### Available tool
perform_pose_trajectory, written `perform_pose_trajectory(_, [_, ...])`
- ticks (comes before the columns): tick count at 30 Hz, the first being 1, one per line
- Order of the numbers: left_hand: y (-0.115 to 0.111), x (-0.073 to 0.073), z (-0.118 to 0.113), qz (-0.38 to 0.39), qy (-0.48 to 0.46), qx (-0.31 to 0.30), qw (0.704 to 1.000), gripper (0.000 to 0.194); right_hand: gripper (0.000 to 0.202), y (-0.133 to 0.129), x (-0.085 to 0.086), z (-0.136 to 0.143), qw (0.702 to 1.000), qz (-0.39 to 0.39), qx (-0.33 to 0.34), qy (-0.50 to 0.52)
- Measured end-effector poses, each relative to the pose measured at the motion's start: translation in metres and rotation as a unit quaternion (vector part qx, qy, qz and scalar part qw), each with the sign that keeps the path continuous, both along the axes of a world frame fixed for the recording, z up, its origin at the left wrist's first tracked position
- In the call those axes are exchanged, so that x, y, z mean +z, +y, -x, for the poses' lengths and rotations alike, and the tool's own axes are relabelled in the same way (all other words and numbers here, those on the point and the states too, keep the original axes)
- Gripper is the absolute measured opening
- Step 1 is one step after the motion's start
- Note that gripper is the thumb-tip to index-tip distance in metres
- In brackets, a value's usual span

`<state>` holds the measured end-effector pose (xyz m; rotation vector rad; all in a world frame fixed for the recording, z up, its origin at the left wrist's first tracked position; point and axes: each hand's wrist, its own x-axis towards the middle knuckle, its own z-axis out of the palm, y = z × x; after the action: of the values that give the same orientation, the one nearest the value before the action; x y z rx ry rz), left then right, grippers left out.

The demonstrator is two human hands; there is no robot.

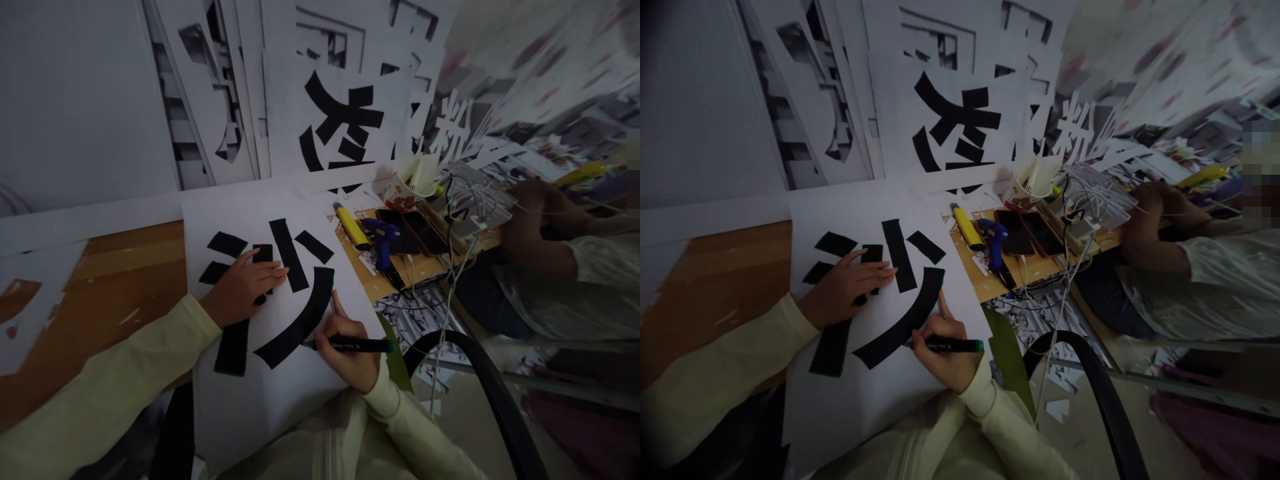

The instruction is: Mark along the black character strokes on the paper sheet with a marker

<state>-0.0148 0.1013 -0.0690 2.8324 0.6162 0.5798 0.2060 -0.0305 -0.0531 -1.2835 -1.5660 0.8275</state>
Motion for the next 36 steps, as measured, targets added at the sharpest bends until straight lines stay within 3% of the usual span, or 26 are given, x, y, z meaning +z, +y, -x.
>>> perform_pose_trajectory(12, [0.0001,-0.0005,-0.0001,-0.007,-0.005,-0.003,1.000,0.055,0.027,0.0002,0.0026,0.0023,0.999,0.011,0.036,-0.021])
perform_pose_trajectory(18, [0.0001,-0.0006,-0.0002,-0.013,-0.009,-0.004,1.000,0.051,0.028,0.0002,0.0032,0.0010,0.999,0.023,-0.007,0.024])
perform_pose_trajectory(23, [0.0003,-0.0008,-0.0005,-0.013,-0.008,-0.003,1.000,0.053,0.028,-0.0005,0.0029,0.0027,0.999,0.010,0.027,-0.025])
perform_pose_trajectory(36, [0.0000,-0.0004,-0.0003,-0.003,-0.015,-0.007,1.000,0.055,0.029,-0.0013,0.0005,0.0037,0.998,-0.005,0.035,-0.043])
